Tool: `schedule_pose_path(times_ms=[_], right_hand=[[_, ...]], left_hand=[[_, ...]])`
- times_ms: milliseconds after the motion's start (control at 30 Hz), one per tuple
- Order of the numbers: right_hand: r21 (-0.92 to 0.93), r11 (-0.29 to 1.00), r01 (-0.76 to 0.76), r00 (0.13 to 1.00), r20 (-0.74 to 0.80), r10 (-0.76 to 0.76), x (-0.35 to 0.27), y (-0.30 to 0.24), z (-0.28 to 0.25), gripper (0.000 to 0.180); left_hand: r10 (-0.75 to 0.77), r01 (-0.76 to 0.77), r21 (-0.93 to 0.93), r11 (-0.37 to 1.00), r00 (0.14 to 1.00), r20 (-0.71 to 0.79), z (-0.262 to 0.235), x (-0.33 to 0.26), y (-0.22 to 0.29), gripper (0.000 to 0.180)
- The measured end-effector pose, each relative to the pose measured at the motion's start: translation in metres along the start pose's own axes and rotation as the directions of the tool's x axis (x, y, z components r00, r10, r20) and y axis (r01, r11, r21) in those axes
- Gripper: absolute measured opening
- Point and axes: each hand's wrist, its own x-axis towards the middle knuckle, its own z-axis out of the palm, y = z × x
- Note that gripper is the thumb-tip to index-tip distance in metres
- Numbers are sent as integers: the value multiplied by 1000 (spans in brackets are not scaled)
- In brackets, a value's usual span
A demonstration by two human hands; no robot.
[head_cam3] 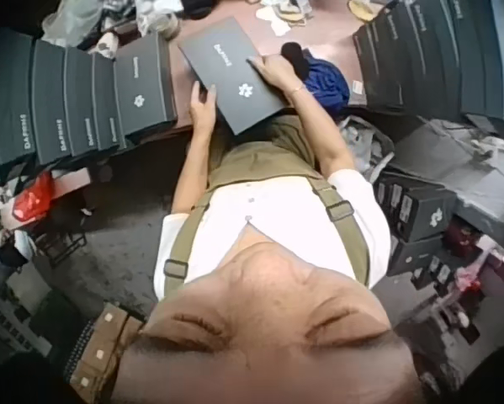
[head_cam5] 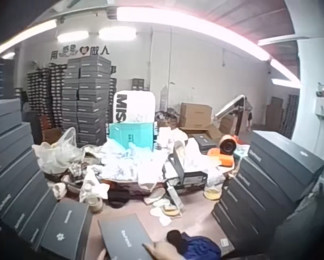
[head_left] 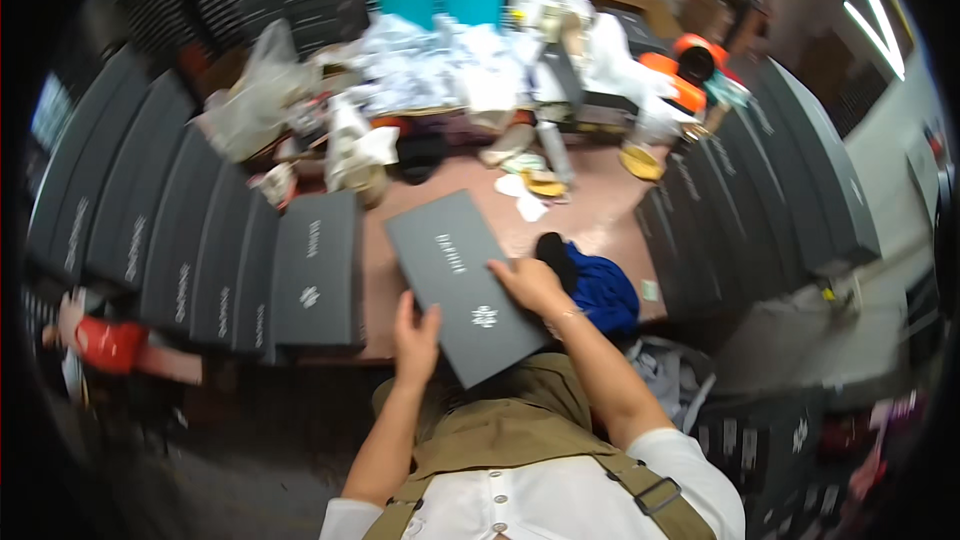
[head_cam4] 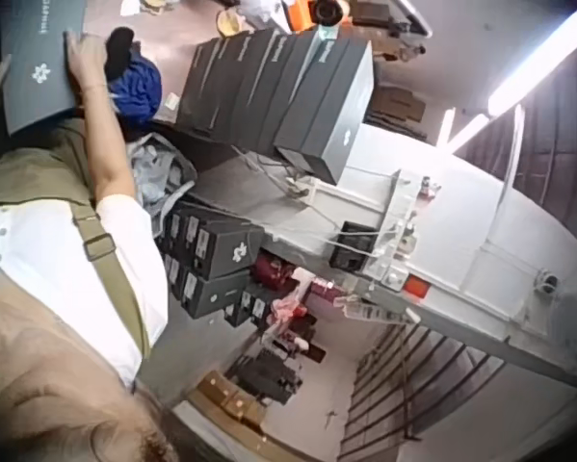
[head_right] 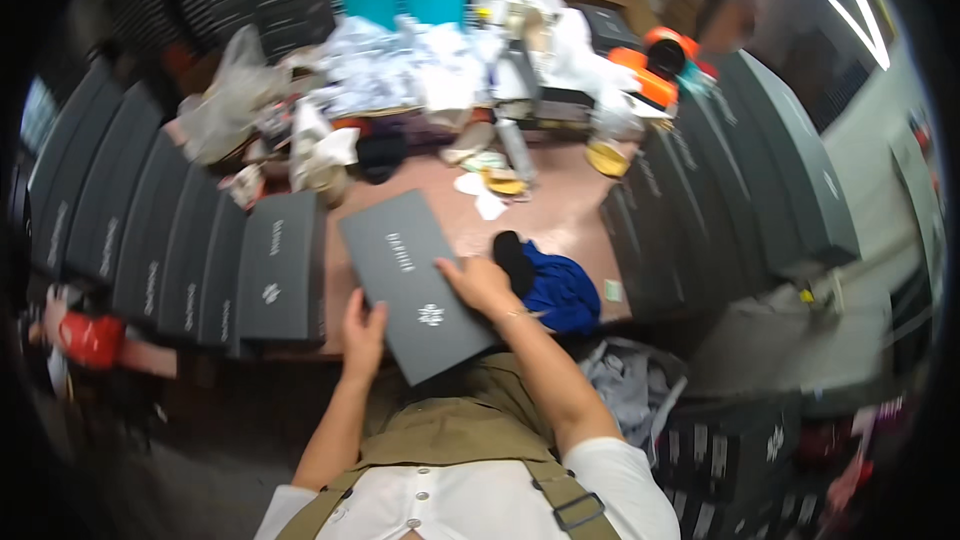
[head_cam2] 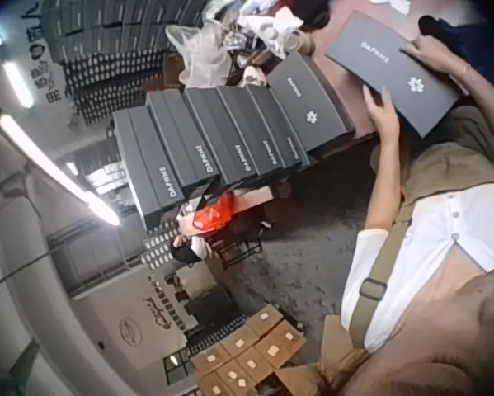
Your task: Packing high-heeled shoes into boxes with tissue paper.
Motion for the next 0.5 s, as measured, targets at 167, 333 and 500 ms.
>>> schedule_pose_path(times_ms=[167, 333, 500], right_hand=[[148, 984, 99, 995, -11, -99, 20, 17, 31, 74], [471, 882, 29, 995, 68, -69, 14, 21, 36, 76], [459, 739, 493, 868, -213, -448, -92, -10, -35, 96]], left_hand=[[-63, 61, -51, 997, 997, -51, -26, 9, -45, 46], [-409, 424, -216, 879, 905, 112, -26, 6, -48, 60], [81, 44, -589, 807, 979, 185, 25, -3, 34, 60]])
